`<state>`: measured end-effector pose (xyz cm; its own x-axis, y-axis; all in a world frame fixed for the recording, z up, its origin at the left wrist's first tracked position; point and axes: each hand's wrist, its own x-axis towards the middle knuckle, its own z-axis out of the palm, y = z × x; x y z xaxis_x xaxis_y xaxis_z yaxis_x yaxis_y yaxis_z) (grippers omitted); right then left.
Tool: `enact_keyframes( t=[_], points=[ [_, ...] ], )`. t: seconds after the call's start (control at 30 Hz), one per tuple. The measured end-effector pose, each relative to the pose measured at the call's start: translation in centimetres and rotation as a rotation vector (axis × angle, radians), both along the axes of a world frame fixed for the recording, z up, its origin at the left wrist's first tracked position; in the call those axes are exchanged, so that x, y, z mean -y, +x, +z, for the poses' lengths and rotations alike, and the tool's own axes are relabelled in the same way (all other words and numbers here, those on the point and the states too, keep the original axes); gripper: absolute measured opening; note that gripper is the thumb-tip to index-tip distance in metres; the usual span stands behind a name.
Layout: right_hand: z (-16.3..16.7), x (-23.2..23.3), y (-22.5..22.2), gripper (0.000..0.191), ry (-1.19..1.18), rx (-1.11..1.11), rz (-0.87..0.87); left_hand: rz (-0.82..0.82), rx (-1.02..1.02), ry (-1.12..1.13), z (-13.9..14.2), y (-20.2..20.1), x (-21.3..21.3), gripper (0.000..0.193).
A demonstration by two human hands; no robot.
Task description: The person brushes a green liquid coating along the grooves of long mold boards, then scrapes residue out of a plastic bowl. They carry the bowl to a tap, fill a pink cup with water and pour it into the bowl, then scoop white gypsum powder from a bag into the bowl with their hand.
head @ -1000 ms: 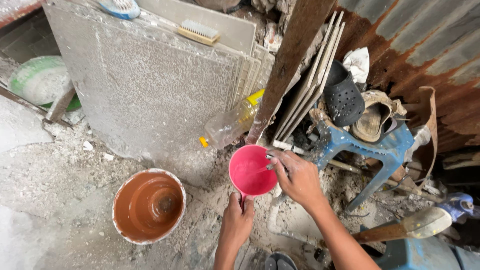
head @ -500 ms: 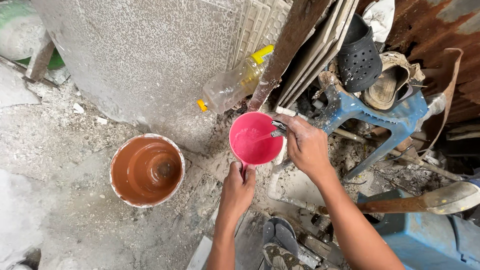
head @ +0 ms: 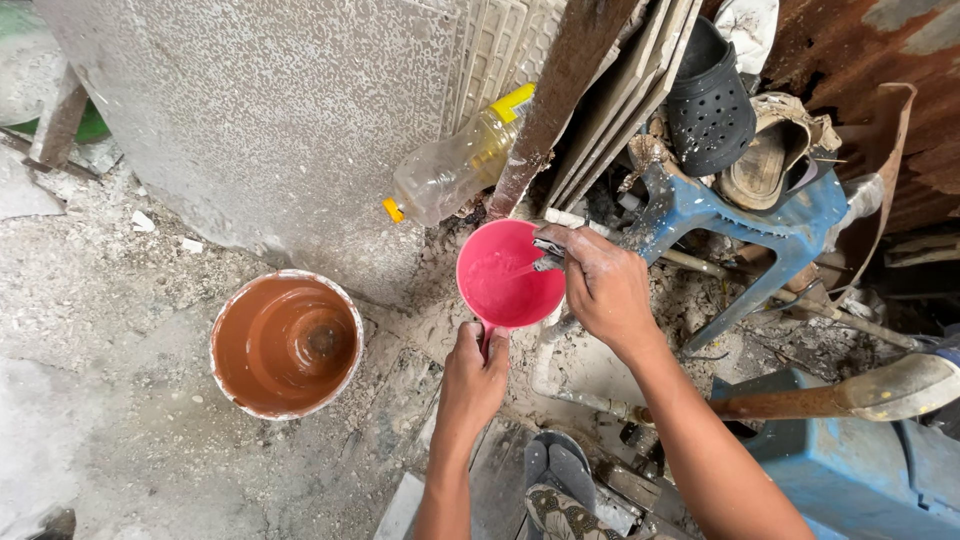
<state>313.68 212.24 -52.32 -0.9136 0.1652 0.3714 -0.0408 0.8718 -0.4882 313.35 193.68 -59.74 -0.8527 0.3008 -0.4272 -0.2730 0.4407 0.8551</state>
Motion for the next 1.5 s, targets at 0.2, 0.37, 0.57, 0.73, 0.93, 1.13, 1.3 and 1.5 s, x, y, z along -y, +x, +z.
enact_keyframes(
  t=[0.2, 0.37, 0.57, 0.73, 0.93, 1.13, 1.3, 1.5],
  points=[
    [-0.09, -0.06, 0.08, 0.039, 0.005, 0.006, -0.002, 0.002, 0.032, 0.016, -0.08, 0.09, -0.09, 0.032],
    [-0.04, -0.14, 0.01, 0.042, 0.000, 0.018, -0.006, 0.005, -0.011, 0.001, -0.45, 0.13, -0.11, 0.034],
    [-0.13, -0.18, 0.22, 0.037, 0.006, -0.013, 0.007, 0.022, -0.009, 0.004, -0.71, 0.10, 0.13, 0.034],
    [-0.39, -0.42, 0.37, 0.034, 0.010, -0.019, 0.006, 0.015, 0.016, -0.012, -0.64, 0.03, 0.45, 0.034],
    [-0.47, -0.54, 0.54, 0.037, 0.010, -0.044, 0.024, 0.033, 0.007, 0.040, -0.69, 0.12, 0.60, 0.033],
    [-0.38, -0.41, 0.50, 0.036, 0.022, -0.031, 0.002, 0.032, -0.009, 0.019, -0.73, 0.15, 0.54, 0.033],
    [-0.31, -0.41, 0.52, 0.037, 0.017, -0.026, 0.009, 0.030, -0.013, 0.000, -0.62, 0.20, 0.48, 0.033],
    [-0.21, -0.41, 0.56, 0.038, 0.000, -0.020, 0.008, 0.038, -0.025, 0.023, -0.50, 0.24, 0.38, 0.031]
  ],
)
